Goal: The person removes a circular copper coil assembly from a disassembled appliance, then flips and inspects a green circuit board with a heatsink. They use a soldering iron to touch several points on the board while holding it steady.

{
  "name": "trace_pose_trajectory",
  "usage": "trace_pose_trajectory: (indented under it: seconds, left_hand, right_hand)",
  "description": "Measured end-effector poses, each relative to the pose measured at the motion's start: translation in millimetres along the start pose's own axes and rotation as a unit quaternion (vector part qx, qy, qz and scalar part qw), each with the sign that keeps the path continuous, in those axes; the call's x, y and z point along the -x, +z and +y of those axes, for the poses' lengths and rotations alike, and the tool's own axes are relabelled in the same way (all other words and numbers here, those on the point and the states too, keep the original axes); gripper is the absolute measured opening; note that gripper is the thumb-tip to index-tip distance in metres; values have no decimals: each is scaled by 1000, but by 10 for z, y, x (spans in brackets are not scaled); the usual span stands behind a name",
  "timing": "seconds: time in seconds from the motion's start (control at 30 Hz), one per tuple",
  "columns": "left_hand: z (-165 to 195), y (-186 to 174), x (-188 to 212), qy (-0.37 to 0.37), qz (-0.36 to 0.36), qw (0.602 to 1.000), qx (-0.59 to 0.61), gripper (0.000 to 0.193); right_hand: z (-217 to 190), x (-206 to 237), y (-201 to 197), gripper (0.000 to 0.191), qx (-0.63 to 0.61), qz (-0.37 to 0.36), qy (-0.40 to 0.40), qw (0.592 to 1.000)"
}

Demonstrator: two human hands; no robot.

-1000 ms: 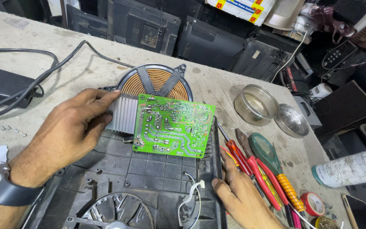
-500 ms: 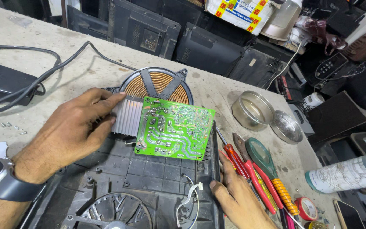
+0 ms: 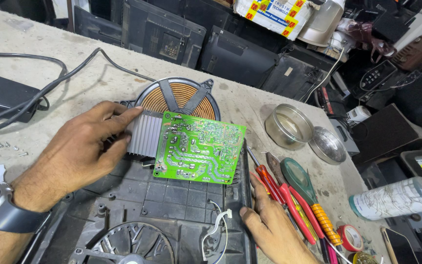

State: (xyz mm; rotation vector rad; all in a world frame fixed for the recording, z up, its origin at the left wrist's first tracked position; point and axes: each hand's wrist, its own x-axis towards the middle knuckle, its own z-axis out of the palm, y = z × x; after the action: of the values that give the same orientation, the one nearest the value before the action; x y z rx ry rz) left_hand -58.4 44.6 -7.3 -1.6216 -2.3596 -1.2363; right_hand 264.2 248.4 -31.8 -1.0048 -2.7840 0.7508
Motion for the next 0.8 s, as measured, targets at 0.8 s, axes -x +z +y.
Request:
trace_pose_trajectory:
  seconds: [0.8]
  left_hand:
    - [51, 9, -9, -21, -28, 996, -78, 61]
  right_hand:
    - [-3, 5, -5, 83, -37, 13, 6, 999]
